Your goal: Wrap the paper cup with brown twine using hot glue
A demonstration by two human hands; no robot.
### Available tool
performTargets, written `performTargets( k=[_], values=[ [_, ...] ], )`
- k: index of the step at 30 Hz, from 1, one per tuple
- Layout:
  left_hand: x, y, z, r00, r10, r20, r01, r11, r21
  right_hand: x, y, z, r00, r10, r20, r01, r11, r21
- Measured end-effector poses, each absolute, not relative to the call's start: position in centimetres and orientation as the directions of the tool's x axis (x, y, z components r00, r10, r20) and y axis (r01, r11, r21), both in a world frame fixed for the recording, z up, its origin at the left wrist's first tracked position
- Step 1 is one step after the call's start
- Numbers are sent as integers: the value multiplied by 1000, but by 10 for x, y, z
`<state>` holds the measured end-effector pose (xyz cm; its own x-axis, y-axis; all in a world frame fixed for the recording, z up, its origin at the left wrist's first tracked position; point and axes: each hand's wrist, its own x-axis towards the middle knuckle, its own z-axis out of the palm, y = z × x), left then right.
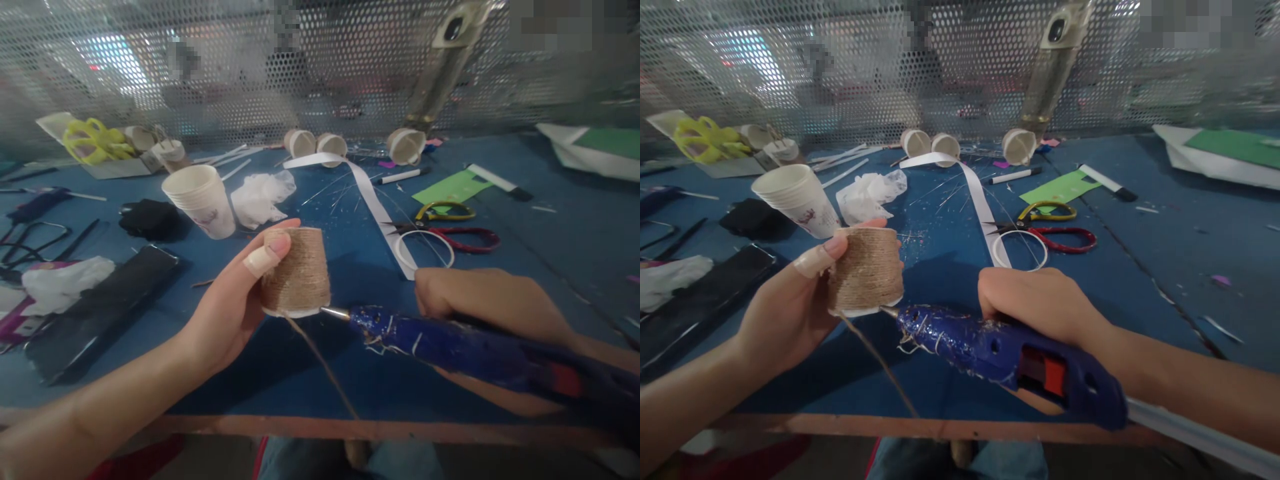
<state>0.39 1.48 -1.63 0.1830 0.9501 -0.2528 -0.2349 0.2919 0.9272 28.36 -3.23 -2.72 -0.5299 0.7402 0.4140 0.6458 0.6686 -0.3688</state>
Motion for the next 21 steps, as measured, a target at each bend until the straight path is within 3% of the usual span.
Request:
performTargets(
  k=[10, 21],
  values=[
    [4, 12, -15, 189, 951, -243, -279, 289, 916, 277, -36, -21, -486, 788, 378, 708, 608, -359],
    [0, 11, -19, 212, 954, -210, -224, 257, 940, 277, -37, -25, -514, 769, 380, 663, 637, -393]
  ],
)
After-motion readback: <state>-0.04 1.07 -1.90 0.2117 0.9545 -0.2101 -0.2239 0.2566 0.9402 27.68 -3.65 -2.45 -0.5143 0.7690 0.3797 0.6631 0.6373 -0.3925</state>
